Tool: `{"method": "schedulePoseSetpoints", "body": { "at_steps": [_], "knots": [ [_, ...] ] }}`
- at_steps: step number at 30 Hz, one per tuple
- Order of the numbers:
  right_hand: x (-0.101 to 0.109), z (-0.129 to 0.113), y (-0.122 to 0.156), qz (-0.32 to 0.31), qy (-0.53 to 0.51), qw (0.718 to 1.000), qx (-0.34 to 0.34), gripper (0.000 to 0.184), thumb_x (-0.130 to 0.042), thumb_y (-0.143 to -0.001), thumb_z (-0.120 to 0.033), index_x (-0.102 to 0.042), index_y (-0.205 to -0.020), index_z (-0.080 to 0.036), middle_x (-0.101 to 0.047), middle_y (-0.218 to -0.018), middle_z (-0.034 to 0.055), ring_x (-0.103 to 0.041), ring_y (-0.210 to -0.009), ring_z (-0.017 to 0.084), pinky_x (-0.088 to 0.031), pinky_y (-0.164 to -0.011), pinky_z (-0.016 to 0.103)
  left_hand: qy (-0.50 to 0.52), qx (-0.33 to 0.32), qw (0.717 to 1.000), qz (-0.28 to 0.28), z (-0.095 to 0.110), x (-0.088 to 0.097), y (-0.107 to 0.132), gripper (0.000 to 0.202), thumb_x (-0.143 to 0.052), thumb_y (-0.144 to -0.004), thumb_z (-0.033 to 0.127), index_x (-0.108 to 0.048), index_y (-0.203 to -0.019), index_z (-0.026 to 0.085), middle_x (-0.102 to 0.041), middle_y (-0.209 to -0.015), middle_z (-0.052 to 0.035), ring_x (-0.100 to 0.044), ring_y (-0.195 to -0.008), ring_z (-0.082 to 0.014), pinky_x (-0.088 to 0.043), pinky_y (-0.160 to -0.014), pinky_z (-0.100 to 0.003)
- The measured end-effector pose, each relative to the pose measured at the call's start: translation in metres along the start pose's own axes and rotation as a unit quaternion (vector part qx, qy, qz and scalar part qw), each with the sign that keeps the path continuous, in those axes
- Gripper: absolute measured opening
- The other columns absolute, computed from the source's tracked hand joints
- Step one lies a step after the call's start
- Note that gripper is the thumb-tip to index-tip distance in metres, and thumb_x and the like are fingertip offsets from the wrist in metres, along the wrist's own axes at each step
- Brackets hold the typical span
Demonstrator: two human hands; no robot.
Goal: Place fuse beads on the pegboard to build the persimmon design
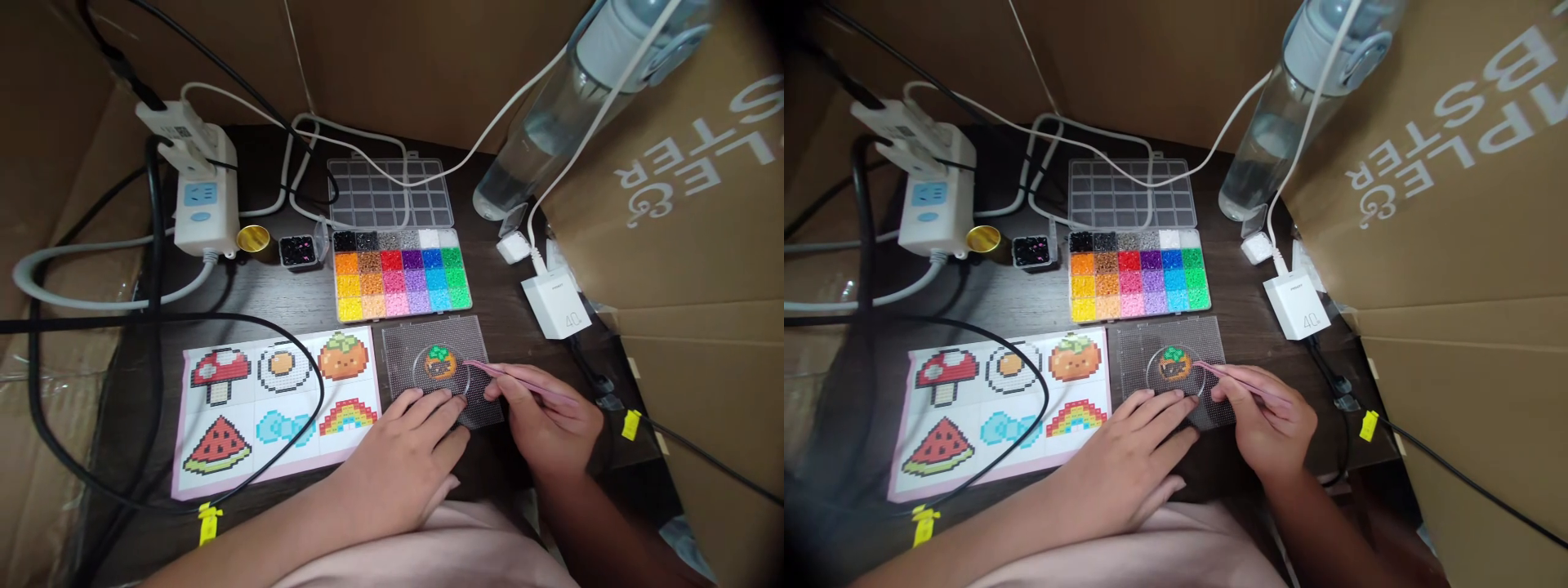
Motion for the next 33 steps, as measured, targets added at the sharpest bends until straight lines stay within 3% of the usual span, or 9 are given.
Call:
{"method": "schedulePoseSetpoints", "body": {
  "at_steps": [3, 6, 12, 16, 25, 33],
  "knots": [
    [0.001, -0.021, -0.019, 0.040, 0.018, 0.999, 0.012, 0.008, -0.074, -0.082, -0.019, -0.079, -0.087, -0.021, -0.075, -0.069, 0.0019, -0.069, -0.058, 0.016, -0.058, -0.056, 0.027, -0.006, 0.000, 1.000, 0.003, 0.000, 0.000, 0.001, 0.042, -0.072, -0.087, 0.038, -0.058, -0.122, 0.017, -0.048, -0.146, -0.0106, -0.042, -0.136, -0.0286, -0.030, -0.113, -0.046],
    [-0.015, -0.045, -0.046, 0.020, 0.008, 0.998, 0.063, 0.008, -0.073, -0.082, -0.018, -0.079, -0.085, -0.023, -0.075, -0.070, 0.0019, -0.069, -0.057, 0.014, -0.059, -0.057, 0.027, -0.012, -0.004, 1.000, 0.011, 0.001, 0.001, 0.003, 0.043, -0.071, -0.087, 0.040, -0.059, -0.122, 0.017, -0.048, -0.146, -0.0101, -0.043, -0.135, -0.0279, -0.031, -0.112, -0.046],
    [-0.091, -0.060, -0.083, -0.139, -0.062, 0.984, 0.088, 0.007, -0.072, -0.081, -0.020, -0.079, -0.082, -0.020, -0.075, -0.070, 0.0029, -0.070, -0.057, 0.015, -0.062, -0.053, 0.025, -0.036, -0.011, 0.999, 0.024, -0.001, -0.002, 0.006, 0.043, -0.066, -0.090, 0.046, -0.059, -0.122, 0.019, -0.049, -0.146, -0.0080, -0.044, -0.133, -0.0261, -0.032, -0.111, -0.043],
    [-0.124, -0.049, -0.081, -0.173, -0.066, 0.980, 0.078, 0.007, -0.072, -0.079, -0.020, -0.079, -0.078, -0.019, -0.075, -0.067, 0.0031, -0.071, -0.057, 0.016, -0.063, -0.054, 0.025, -0.072, -0.040, 0.995, 0.048, -0.003, -0.009, 0.007, 0.045, -0.065, -0.089, 0.053, -0.060, -0.119, 0.019, -0.050, -0.144, -0.0081, -0.045, -0.131, -0.0254, -0.033, -0.109, -0.040],
    [-0.142, -0.024, -0.082, -0.157, -0.121, 0.980, -0.026, 0.004, -0.077, -0.074, -0.023, -0.080, -0.076, -0.019, -0.076, -0.066, 0.0026, -0.072, -0.054, 0.016, -0.065, -0.053, 0.025, -0.119, -0.053, 0.988, 0.087, -0.003, -0.013, 0.008, 0.044, -0.062, -0.091, 0.058, -0.064, -0.116, 0.022, -0.055, -0.139, -0.0063, -0.047, -0.128, -0.0242, -0.034, -0.107, -0.038],
    [-0.146, -0.020, -0.082, -0.161, -0.132, 0.977, -0.050, 0.003, -0.078, -0.073, -0.022, -0.079, -0.074, -0.019, -0.076, -0.063, 0.0021, -0.072, -0.052, 0.016, -0.065, -0.052, 0.024, -0.118, -0.051, 0.988, 0.085, -0.003, -0.013, 0.009, 0.045, -0.064, -0.090, 0.057, -0.063, -0.117, 0.021, -0.053, -0.142, -0.0072, -0.046, -0.129, -0.0248, -0.033, -0.108, -0.039]
  ]
}}
Point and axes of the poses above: each hand's wrist, its own y-axis away from the middle knuckle, its own x-axis out of the back of the hand, z = x × y, the point moved 8 cm from there along -y, towards the middle knuckle
